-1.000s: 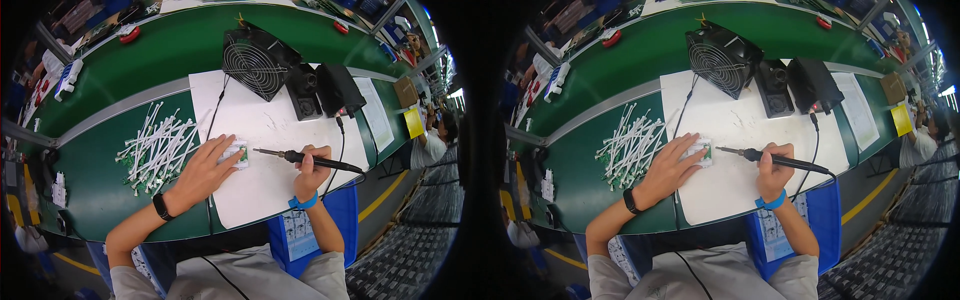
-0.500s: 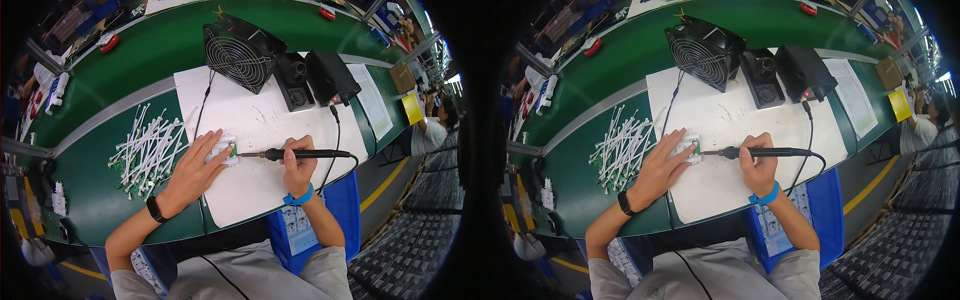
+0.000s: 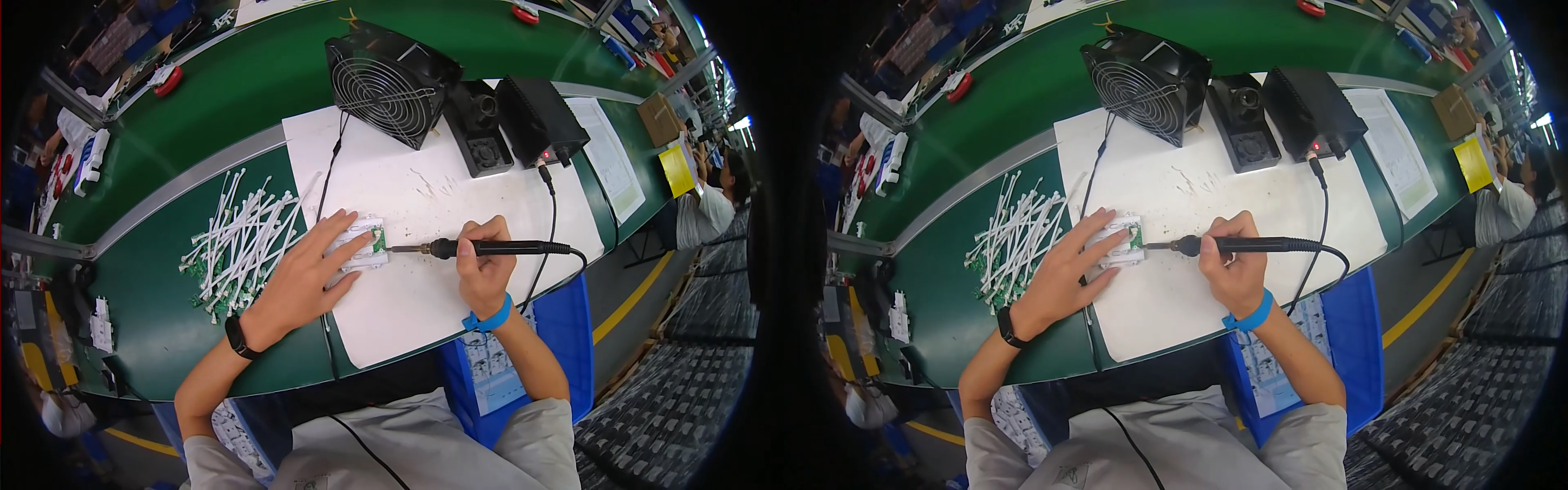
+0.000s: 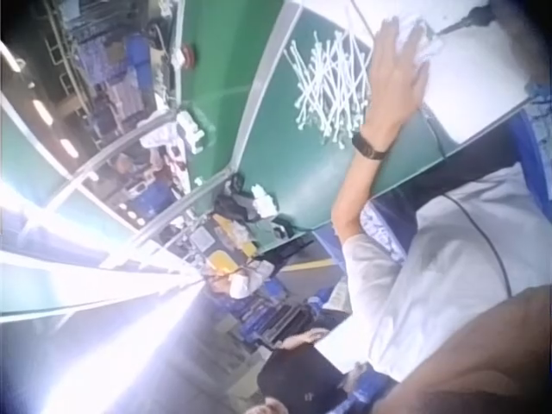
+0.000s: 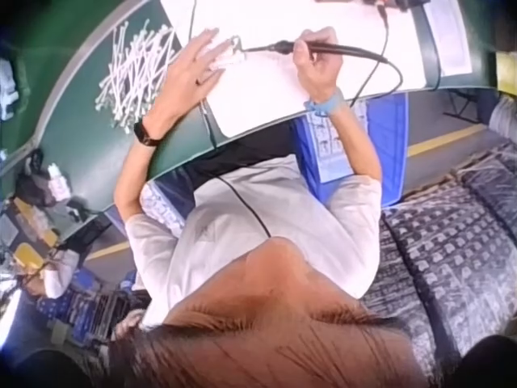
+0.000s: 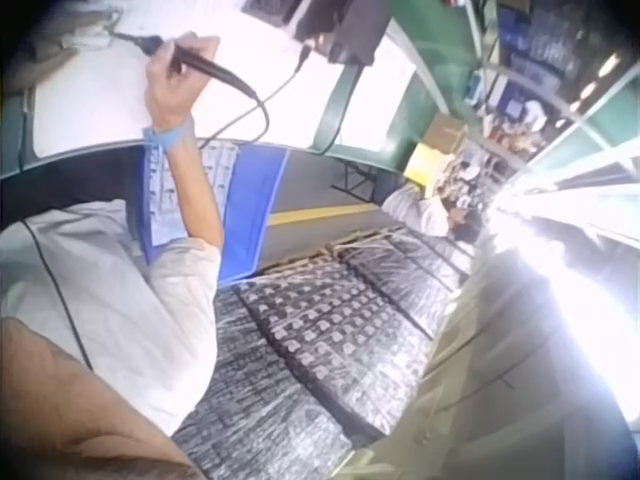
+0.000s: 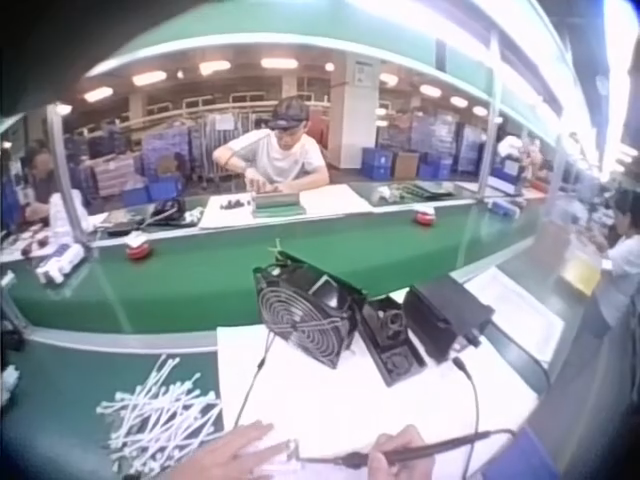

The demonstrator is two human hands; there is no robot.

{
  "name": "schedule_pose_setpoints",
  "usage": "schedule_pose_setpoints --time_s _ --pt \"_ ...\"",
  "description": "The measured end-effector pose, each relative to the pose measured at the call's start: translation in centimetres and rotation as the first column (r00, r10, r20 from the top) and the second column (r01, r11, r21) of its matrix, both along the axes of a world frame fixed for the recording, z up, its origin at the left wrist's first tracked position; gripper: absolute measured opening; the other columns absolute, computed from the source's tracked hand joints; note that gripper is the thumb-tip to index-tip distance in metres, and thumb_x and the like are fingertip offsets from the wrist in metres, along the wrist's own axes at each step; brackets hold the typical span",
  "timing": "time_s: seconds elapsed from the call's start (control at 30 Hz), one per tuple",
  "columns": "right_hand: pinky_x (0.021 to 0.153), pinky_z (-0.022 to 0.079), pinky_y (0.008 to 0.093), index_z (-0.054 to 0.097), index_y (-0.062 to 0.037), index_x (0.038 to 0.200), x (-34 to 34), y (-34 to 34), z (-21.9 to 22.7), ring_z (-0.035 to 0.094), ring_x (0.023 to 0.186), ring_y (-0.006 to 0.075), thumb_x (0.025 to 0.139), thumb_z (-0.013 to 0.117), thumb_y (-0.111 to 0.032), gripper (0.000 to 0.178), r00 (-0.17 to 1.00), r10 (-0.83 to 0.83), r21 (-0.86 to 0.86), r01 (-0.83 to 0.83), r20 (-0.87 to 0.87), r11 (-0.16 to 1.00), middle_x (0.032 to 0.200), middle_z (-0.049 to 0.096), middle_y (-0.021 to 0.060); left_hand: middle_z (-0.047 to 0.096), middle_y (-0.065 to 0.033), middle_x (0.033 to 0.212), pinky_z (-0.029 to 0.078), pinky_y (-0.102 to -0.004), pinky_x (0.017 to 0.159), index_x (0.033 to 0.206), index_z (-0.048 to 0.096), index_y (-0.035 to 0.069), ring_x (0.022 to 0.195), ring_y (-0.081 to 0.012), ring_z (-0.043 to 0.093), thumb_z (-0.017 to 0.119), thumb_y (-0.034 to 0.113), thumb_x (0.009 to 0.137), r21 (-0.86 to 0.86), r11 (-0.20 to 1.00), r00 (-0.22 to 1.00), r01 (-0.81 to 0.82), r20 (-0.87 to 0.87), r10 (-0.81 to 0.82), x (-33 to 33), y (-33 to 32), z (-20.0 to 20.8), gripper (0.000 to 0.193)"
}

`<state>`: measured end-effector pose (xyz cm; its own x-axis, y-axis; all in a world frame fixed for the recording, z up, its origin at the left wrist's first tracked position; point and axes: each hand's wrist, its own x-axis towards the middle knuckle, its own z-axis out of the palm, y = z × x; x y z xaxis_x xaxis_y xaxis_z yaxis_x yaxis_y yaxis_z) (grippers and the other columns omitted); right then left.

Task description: Soldering wires onto small circuit boards at an industrial assembly line station.

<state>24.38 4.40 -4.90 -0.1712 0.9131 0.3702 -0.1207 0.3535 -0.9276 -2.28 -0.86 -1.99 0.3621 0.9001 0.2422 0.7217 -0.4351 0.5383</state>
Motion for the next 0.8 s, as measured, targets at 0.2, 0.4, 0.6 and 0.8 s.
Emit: schedule_pose_setpoints --time_s 0.2,0.4,0.6,0.8 --pt "0.061 0.036 0.0216 0.05 -0.004 0.097 0.4 0.3 0.4 0.044 0.068 0.0056 0.097 0.064 -0.004 0.014 0.97 -0.201 0.021 0.206 -0.134 0.978 0.079 0.056 0.0024 0.051 -0.0191 0.151 0.043 -0.0461 0.114 0.136 0.066 0.014 0.14 -0.0379 0.049 0.077 0.014 0.088 0.055 0.998 0.994 0.043 -0.101 -0.037 -0.7 -0.2 -0.4 0.05" --pt "0.064 0.038 0.022 0.053 -0.0031 0.101 0.3 0.4 0.6 0.046 0.072 0.0068 0.099 0.064 -0.003 0.011 0.907 -0.404 0.044 0.411 -0.118 0.911 0.085 0.057 0.0034 0.064 -0.0136 0.136 0.052 -0.0407 0.095 0.12 0.076 0.013 0.12 -0.0317 0.063 0.083 0.023 0.082 0.177 0.983 0.997 -0.045 -0.05 0.054 0.3 0.2 -0.5 0.04" --pt "0.064 0.04 0.0221 0.055 -0.0017 0.107 0.4 0.6 0.6 0.05 0.07 0.0086 0.098 0.065 0.0 0.013 0.9 -0.416 0.08 0.427 -0.128 0.901 0.083 0.054 0.0039 0.068 -0.0082 0.119 0.055 -0.0391 0.084 0.106 0.077 0.011 0.1 -0.0289 0.065 0.086 0.03 0.078 0.257 0.951 0.983 -0.17 -0.029 0.184 3.5 1.5 -1.1 0.035" --pt "0.06 0.041 0.0245 0.057 -0.007 0.107 1.7 1.1 -1.9 0.051 0.069 0.0097 0.1 0.063 -0.003 0.01 0.847 -0.531 0.075 0.531 -0.029 0.844 0.091 0.057 0.0043 0.057 -0.0198 0.132 0.05 -0.0443 0.098 0.118 0.069 0.003 0.118 -0.0371 0.055 0.08 0.022 0.08 0.28 0.945 0.984 -0.17 0.004 0.176 3.3 0.2 -3.0 0.043"
